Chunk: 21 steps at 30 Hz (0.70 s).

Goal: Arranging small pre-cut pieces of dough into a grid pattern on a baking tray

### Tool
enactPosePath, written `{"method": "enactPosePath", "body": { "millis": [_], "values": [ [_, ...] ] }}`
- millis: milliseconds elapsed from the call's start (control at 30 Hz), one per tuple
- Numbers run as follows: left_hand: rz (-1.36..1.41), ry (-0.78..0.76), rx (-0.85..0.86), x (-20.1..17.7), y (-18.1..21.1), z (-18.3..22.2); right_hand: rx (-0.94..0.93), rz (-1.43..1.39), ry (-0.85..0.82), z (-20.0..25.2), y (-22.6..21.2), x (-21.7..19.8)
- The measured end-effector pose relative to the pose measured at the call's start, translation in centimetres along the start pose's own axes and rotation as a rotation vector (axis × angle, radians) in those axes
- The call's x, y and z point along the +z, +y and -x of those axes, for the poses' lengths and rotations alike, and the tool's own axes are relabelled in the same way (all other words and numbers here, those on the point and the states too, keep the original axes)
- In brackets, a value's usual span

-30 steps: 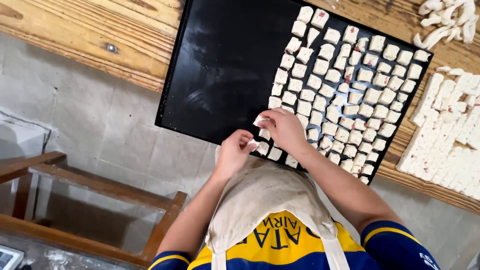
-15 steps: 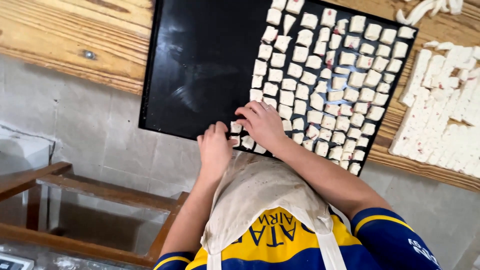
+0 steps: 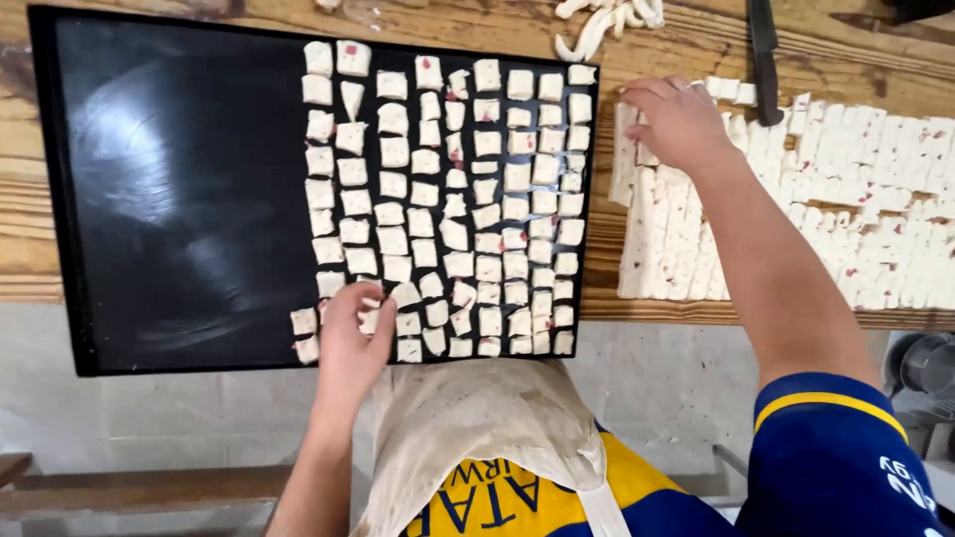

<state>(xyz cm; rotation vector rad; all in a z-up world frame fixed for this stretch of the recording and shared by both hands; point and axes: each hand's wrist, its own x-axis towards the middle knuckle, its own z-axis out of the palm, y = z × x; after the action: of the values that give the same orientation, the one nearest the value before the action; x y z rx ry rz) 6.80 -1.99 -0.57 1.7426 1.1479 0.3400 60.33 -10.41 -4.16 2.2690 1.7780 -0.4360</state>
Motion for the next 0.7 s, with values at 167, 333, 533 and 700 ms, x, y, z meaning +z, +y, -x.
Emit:
{"method": "enactPosePath", "body": {
  "millis": [167,333,533,700],
  "values": [
    [0.058,-0.293,0.374,12.3,10.6,-7.9,0.042,-0.189,-0.228,-0.2,-2.2,-4.5],
    [-0.833,-0.152,0.638,27.7,12.7,-12.7,0.108,-0.418,-0.196,2.9,-1.0,-5.0],
    [-0.632,-0.211,0.58,29.8,13.6,-11.6,0.082,-0.995,0.091,8.8,0.8,-3.8],
    [0.291,-0.715,0.164,25.2,14.9,-9.8,0.123,-1.459,0.229,10.4,-0.7,-1.8]
  ]
}}
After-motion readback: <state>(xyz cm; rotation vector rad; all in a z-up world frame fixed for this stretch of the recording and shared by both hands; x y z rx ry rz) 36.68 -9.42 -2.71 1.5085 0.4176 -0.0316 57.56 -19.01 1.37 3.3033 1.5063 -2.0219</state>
